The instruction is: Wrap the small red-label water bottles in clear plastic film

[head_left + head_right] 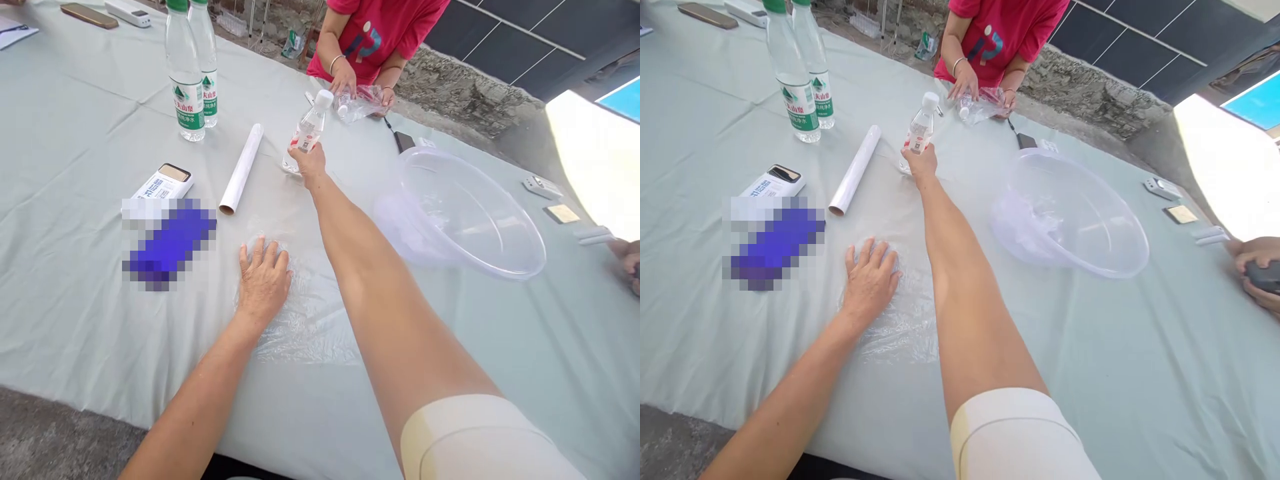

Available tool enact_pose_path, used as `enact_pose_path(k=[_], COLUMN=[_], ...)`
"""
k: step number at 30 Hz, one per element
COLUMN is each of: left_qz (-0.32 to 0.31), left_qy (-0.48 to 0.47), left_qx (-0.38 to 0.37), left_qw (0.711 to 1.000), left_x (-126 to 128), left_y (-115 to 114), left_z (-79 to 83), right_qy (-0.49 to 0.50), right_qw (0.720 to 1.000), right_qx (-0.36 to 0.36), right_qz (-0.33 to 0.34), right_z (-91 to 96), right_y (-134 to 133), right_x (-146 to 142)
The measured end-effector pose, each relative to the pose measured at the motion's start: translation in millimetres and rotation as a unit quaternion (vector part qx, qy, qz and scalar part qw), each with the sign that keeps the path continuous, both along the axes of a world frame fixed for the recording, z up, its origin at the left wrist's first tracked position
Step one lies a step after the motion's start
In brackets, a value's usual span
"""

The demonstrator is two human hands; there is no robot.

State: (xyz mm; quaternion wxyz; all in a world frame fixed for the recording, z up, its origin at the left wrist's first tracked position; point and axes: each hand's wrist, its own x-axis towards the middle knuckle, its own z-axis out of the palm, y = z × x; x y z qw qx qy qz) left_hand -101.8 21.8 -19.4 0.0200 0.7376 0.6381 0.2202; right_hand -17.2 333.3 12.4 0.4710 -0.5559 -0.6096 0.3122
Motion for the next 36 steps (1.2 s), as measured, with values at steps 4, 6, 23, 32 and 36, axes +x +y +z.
enact_pose_path(k=[4,6,23,32,36], left_qz=[-0.009,-0.014,0.017,0.028,0.028], left_qy=[-0.008,-0.015,-0.017,-0.013,-0.03], left_qx=[-0.023,-0.031,-0.082,-0.084,-0.088], left_qw=[1.0,0.999,0.996,0.996,0.995], left_x=[-0.8,-0.9,2.1,-3.7,-6.7], left_y=[1.0,1.1,-2.2,0.6,1.4], left_z=[2.4,3.3,9.1,9.8,9.7], right_qy=[0.019,0.029,-0.262,-0.354,-0.275], right_qw=[0.999,0.998,0.924,0.886,0.918], right_qx=[-0.044,-0.046,-0.268,-0.293,-0.284], right_qz=[-0.012,0.01,-0.079,-0.063,-0.035], right_z=[2.6,16.3,39.9,37.5,30.5], right_y=[-24.6,-64.1,-354.0,-338.7,-340.5], right_x=[9.0,27.6,139.6,129.8,142.1])
